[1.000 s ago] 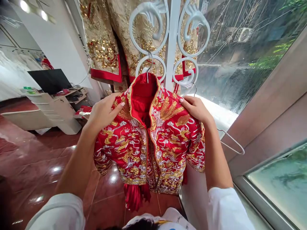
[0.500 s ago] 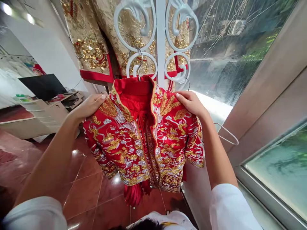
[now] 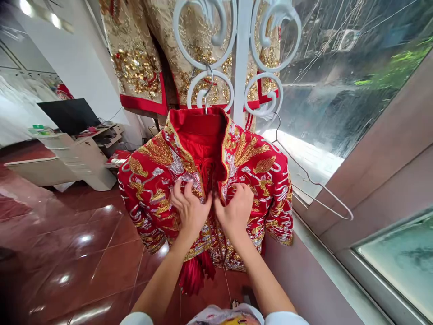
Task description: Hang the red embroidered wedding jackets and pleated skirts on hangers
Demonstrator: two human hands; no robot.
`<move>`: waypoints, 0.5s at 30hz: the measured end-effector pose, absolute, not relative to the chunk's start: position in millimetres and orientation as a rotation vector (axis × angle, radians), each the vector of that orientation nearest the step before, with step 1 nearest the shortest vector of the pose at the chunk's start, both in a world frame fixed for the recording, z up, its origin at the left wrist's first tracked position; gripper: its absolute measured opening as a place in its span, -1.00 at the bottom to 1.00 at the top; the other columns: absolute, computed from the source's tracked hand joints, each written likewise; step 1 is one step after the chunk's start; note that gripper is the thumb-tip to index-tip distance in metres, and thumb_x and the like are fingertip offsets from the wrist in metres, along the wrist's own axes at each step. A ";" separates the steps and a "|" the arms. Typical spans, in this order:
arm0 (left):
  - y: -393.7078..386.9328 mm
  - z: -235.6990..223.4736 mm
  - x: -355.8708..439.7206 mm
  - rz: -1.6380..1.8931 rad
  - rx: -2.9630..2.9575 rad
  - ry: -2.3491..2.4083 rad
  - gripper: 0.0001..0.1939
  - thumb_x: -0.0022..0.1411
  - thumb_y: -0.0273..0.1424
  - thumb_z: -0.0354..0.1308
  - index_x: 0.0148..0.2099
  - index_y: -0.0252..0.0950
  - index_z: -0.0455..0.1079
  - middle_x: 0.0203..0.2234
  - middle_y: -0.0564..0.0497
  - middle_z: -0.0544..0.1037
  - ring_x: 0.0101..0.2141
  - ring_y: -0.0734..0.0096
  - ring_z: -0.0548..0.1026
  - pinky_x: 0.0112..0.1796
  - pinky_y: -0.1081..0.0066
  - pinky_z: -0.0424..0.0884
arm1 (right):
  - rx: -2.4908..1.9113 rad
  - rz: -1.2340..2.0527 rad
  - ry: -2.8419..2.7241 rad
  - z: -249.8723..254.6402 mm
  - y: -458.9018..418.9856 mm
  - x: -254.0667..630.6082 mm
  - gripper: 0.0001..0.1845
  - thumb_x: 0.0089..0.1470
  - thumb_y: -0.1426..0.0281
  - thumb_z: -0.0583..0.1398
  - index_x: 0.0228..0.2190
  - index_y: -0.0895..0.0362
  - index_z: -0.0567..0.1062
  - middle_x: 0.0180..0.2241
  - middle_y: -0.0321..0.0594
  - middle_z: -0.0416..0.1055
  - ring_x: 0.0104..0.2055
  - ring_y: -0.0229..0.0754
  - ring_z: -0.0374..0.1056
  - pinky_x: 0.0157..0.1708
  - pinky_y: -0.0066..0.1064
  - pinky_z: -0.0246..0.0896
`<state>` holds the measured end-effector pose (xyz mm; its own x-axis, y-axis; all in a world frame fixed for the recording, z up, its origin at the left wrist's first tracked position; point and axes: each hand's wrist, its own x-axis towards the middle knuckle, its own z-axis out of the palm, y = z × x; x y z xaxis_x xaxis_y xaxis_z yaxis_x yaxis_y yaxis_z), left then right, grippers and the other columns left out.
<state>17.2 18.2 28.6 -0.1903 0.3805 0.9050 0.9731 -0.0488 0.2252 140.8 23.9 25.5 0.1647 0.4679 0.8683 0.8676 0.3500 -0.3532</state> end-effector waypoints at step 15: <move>25.7 1.4 28.1 -0.771 -2.072 -2.054 -0.75 0.09 -0.71 -0.02 -0.40 -0.40 0.46 -0.54 -0.17 0.52 -0.46 0.22 0.51 -0.46 0.40 0.26 | -1.228 -0.023 -1.968 50.4 61.0 104.0 -0.69 0.16 0.35 0.00 -0.60 0.15 0.24 -0.60 -0.24 0.23 -0.55 -0.29 0.05 -0.49 -0.42 -0.18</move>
<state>28.1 25.7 1.4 -0.0530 0.8995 0.4337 0.9628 -0.0693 0.2612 104.0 61.0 50.4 -0.2100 0.7479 0.6298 0.7622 0.5286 -0.3736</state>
